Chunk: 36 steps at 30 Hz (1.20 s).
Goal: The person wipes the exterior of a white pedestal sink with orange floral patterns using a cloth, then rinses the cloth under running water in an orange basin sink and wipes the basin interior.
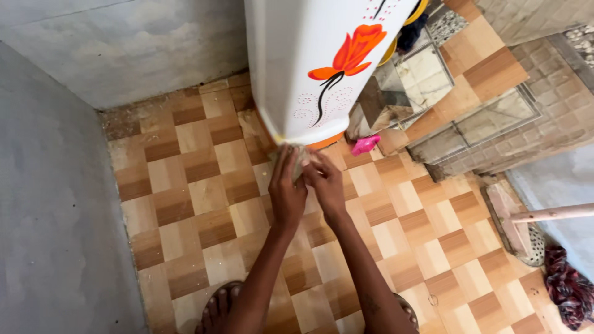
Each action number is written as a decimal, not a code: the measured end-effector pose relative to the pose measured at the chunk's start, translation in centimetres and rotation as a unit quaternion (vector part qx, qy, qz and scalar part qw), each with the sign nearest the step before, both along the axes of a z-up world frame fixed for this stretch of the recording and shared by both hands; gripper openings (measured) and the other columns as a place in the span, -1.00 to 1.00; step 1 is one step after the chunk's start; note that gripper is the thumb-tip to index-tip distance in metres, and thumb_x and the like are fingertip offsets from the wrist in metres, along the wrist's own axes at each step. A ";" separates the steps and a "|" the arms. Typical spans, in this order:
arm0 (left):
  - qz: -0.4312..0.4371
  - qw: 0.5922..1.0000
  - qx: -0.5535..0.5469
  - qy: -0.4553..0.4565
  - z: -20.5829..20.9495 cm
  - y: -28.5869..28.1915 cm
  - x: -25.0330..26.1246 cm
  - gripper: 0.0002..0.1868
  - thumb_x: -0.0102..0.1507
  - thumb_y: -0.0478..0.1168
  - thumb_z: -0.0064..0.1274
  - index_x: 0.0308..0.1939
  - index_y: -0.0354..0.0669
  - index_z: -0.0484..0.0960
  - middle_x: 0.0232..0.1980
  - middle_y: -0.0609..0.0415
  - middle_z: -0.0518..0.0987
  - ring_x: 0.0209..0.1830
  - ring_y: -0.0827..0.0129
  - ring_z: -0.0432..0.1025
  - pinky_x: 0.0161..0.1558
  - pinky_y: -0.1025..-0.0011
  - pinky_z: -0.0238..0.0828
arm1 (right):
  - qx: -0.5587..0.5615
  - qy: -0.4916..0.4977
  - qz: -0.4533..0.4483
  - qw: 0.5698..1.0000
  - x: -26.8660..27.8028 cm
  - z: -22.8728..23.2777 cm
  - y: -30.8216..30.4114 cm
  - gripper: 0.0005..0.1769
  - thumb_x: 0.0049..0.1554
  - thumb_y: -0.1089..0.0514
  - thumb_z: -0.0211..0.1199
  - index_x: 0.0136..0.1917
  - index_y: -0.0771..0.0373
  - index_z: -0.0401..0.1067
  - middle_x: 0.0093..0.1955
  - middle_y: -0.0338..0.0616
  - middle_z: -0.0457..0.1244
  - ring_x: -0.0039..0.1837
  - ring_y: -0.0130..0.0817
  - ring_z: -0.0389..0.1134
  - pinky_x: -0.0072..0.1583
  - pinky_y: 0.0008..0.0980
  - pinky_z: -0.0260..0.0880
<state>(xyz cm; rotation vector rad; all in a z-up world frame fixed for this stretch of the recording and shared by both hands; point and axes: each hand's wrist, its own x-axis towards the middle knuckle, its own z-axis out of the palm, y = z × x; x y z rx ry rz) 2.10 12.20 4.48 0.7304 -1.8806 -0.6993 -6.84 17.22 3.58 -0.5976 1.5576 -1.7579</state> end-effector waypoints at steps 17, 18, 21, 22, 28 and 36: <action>-0.059 0.964 0.217 0.142 3.5 3.1 -5.5 -0.74 0.35 -0.39 0.02 0.11 -0.18 0.60 0.26 -0.08 0.62 0.28 0.15 0.56 0.31 0.24 0.50 | -0.003 -0.011 -0.220 0.975 -10.0 -2.8 -0.3 -0.47 0.16 0.32 0.16 0.41 0.24 0.28 0.04 0.02 0.35 -0.08 -0.33 0.33 -0.11 -0.41 0.42; -0.026 0.952 0.271 0.141 3.7 2.6 -4.9 -0.72 0.33 -0.36 0.00 0.12 -0.17 0.58 0.24 -0.08 0.60 0.24 0.17 0.54 0.26 0.26 0.49 | 0.034 -0.003 -0.198 0.980 -9.6 -2.8 -0.9 -0.40 0.14 0.34 0.16 0.46 0.20 0.29 0.04 0.05 0.34 -0.09 -0.31 0.30 -0.11 -0.40 0.39; 0.085 0.902 0.407 0.114 3.0 -0.2 -3.2 -0.71 0.33 -0.28 -0.03 0.14 -0.10 0.53 0.19 0.01 0.53 0.10 0.23 0.54 0.10 0.30 0.54 | -0.025 0.123 -0.168 0.978 -4.8 -3.7 -2.9 -0.55 0.18 0.33 0.22 0.34 0.33 0.37 0.24 -0.06 0.29 0.12 -0.37 0.35 0.03 -0.38 0.49; 0.125 0.880 0.448 0.099 2.3 -1.2 -2.3 -0.71 0.33 -0.26 -0.03 0.14 -0.07 0.52 0.18 0.05 0.50 0.05 0.25 0.54 0.05 0.31 0.56 | 0.004 0.135 -0.151 0.979 -3.1 -4.0 -3.4 -0.55 0.14 0.37 0.26 0.32 0.33 0.43 0.22 -0.02 0.27 0.11 -0.33 0.33 0.05 -0.36 0.49; 0.154 0.873 0.440 0.145 -1.9 -5.8 2.6 -0.73 0.28 -0.21 0.19 -0.07 -0.39 0.71 -0.12 -0.14 0.68 -0.15 0.27 0.51 -0.14 0.36 0.45 | -0.117 0.034 0.081 0.989 3.5 -3.2 -4.9 -0.54 0.14 0.49 0.24 0.31 0.30 0.46 0.31 -0.14 0.32 0.33 -0.46 0.33 0.30 -0.49 0.37; -0.079 0.935 0.337 0.080 -1.4 -3.4 -2.4 -0.51 0.25 -0.14 0.18 0.27 -0.12 0.63 0.14 -0.01 0.68 -0.04 0.40 0.58 -0.07 0.46 0.58 | -0.075 0.007 -0.123 0.990 -2.1 -3.9 -2.8 -0.56 0.21 0.50 0.19 0.34 0.34 0.47 0.08 -0.11 0.38 0.00 -0.47 0.32 0.00 -0.47 0.38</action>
